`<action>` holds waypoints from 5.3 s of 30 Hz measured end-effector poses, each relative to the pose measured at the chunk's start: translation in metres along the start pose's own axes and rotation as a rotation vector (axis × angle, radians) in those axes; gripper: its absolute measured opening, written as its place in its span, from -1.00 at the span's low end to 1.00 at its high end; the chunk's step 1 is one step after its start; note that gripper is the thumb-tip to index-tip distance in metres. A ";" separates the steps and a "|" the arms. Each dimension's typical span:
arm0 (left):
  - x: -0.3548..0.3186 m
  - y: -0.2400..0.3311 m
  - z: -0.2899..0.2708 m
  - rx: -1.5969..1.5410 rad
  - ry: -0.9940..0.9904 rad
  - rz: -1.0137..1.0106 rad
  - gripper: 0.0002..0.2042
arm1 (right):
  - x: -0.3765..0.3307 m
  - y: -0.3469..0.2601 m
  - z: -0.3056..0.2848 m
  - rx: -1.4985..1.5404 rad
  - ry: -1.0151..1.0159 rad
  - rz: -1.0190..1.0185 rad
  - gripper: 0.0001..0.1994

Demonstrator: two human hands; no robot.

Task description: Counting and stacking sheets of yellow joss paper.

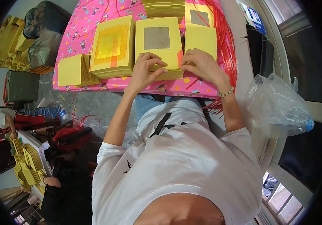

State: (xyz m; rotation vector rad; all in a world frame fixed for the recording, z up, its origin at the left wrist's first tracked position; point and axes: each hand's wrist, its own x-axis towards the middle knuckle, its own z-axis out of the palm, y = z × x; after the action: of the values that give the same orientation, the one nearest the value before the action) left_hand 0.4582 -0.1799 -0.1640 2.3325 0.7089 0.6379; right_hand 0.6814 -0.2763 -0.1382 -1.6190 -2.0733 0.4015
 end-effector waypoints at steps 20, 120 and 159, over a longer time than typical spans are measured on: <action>0.001 -0.013 0.010 -0.198 0.126 -0.121 -0.86 | 0.008 -0.001 -0.009 0.208 0.058 0.121 -0.83; 0.008 -0.018 0.024 -0.561 0.130 -0.372 -0.79 | 0.017 -0.027 0.078 0.858 0.445 0.219 -0.36; 0.006 -0.023 0.027 -0.507 0.138 -0.332 -0.79 | 0.017 -0.025 0.080 0.842 0.443 0.217 -0.37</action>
State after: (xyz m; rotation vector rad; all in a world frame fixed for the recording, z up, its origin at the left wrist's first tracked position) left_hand 0.4714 -0.1714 -0.1969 1.6757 0.8574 0.7307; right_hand 0.6150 -0.2620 -0.1898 -1.2445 -1.1541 0.7777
